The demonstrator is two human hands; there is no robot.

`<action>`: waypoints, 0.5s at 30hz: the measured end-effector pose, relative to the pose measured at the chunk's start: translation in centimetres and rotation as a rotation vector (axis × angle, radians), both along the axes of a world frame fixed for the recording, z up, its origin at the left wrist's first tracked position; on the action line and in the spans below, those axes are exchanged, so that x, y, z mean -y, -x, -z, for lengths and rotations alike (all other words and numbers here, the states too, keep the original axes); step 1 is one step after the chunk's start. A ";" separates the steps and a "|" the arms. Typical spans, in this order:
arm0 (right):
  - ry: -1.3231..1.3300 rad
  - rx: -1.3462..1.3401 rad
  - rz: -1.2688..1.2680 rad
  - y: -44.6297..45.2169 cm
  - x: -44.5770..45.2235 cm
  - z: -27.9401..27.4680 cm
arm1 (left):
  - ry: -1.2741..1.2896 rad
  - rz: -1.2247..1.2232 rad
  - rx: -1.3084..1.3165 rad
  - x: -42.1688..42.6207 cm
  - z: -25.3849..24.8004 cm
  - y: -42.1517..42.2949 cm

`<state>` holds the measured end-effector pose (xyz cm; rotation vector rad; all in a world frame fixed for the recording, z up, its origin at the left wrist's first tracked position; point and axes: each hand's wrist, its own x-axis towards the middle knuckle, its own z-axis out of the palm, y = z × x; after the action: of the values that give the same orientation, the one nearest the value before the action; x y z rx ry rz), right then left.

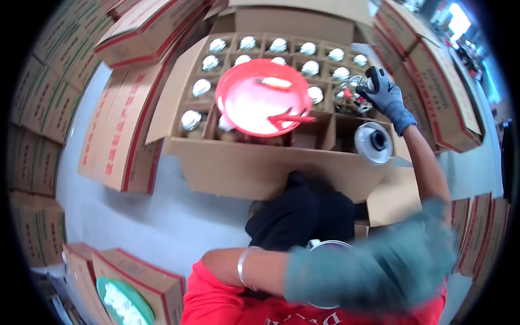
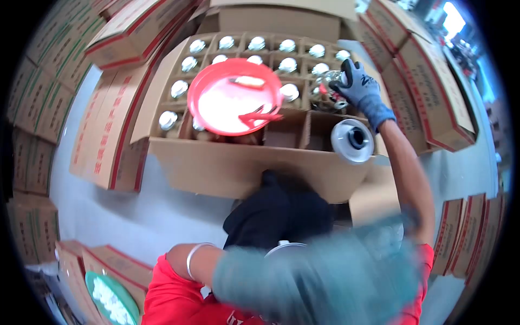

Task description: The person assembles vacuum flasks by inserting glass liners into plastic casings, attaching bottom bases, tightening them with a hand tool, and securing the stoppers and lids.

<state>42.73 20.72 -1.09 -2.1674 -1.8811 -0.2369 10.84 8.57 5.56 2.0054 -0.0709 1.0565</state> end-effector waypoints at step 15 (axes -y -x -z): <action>-0.371 -0.910 -0.481 15.4 28.8 1.1 | 0.839 -0.067 0.013 -2.5 4.4 3.2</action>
<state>27.37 -8.08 -2.16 -1.1915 -1.5508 0.4007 7.68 11.10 1.17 1.2419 0.3772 0.9265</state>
